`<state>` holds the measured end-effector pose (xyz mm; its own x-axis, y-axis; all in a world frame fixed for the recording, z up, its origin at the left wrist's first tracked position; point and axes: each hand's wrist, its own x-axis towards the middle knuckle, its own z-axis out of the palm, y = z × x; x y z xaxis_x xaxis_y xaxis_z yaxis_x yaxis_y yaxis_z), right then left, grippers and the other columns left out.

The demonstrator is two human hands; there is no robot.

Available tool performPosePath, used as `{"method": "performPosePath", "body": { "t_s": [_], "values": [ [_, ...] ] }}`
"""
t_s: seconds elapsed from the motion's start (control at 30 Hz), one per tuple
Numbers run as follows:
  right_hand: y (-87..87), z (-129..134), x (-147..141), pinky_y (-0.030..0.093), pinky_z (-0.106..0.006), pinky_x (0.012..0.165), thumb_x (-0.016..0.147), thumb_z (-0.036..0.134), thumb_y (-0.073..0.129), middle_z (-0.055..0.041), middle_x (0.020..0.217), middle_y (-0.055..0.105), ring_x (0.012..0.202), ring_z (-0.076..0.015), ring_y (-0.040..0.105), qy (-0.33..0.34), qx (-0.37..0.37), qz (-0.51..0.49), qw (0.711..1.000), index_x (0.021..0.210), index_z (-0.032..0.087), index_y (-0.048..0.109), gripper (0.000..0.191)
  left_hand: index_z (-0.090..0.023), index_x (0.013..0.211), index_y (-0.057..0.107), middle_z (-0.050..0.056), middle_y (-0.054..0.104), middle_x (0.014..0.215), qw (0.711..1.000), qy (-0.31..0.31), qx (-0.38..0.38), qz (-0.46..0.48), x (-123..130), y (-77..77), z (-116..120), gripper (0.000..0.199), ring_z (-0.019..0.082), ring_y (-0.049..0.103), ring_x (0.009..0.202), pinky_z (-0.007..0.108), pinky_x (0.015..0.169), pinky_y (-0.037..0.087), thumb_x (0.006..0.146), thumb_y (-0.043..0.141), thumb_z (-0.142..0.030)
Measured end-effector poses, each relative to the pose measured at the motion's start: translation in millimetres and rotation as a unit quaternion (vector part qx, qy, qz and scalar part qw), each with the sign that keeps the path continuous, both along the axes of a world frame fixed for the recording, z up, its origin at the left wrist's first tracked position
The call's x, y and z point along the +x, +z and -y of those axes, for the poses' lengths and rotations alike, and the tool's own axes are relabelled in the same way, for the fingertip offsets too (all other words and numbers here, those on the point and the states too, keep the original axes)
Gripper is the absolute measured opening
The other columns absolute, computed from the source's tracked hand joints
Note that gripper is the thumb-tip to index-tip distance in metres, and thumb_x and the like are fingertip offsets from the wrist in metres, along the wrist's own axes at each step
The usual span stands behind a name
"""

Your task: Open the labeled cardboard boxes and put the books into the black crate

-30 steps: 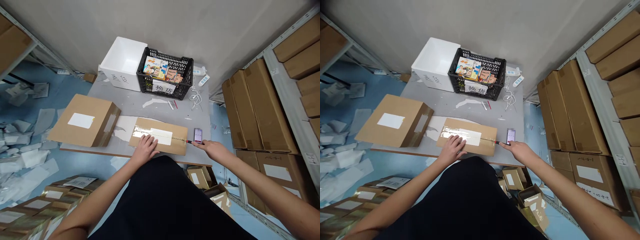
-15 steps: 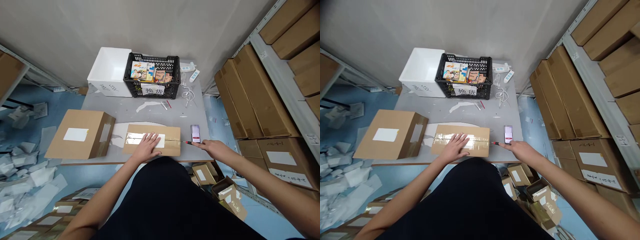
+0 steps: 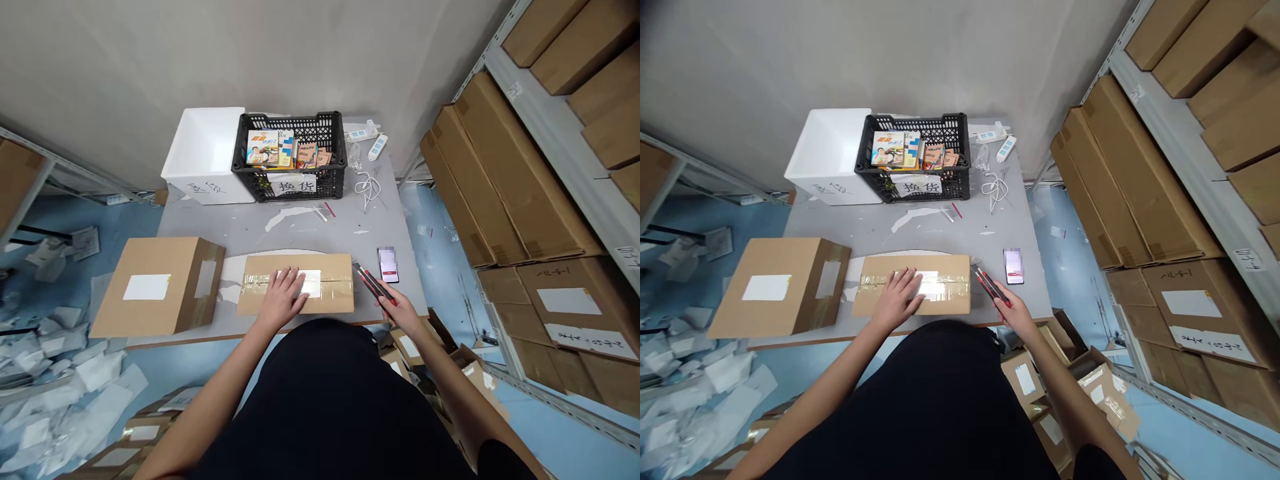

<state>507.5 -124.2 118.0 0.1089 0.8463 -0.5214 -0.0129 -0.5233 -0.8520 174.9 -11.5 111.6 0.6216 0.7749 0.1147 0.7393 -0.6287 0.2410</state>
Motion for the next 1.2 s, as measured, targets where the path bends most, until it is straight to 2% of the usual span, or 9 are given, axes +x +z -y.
{"method": "performPosePath", "body": {
  "t_s": [0.23,0.5,0.77,1.2],
  "values": [
    [4.0,12.5,-10.1,0.032,-0.018,0.031,0.084,0.043,0.059,0.0009,0.077,0.062,0.042,-0.0073,0.047,-0.027,-0.001,-0.039,0.999,0.147,0.024,0.039,0.069,-0.021,0.138,0.049,0.013,0.051,0.142,1.0,0.005,0.026,0.013,0.3,-3.7,-0.2,0.048,0.033,0.038,0.138,0.056,0.114,0.024,0.092,0.048,-0.036],
    [9.3,11.8,-8.8,0.031,-0.018,0.031,0.085,0.042,0.057,0.0023,0.076,0.062,0.04,-0.0066,0.046,0.001,-0.013,-0.014,1.0,0.146,0.027,0.04,0.066,-0.021,0.137,0.05,0.013,0.051,0.142,0.999,0.007,0.034,0.002,1.9,-4.0,2.5,0.048,0.034,0.039,0.137,0.056,0.114,0.024,0.092,0.049,-0.037],
    [11.5,26.1,-17.7,0.031,-0.019,0.032,0.082,0.038,0.056,0.0033,0.068,0.058,0.038,-0.0072,0.043,0.017,-0.036,0.014,0.999,0.149,0.024,0.036,0.071,-0.022,0.137,0.051,0.014,0.05,0.143,0.998,0.027,0.056,0.008,0.0,-16.8,12.9,0.048,0.034,0.04,0.137,0.056,0.114,0.024,0.09,0.049,-0.033],
    [17.1,34.0,-9.2,0.036,-0.022,0.036,0.079,0.038,0.06,0.0048,0.062,0.055,0.038,-0.0085,0.038,0.048,-0.033,0.029,0.998,0.147,0.027,0.041,0.071,-0.025,0.138,0.051,0.012,0.051,0.142,0.997,0.061,0.019,0.05,2.7,-22.7,14.3,0.05,0.034,0.041,0.136,0.058,0.115,0.023,0.089,0.051,-0.033]
  ]
}}
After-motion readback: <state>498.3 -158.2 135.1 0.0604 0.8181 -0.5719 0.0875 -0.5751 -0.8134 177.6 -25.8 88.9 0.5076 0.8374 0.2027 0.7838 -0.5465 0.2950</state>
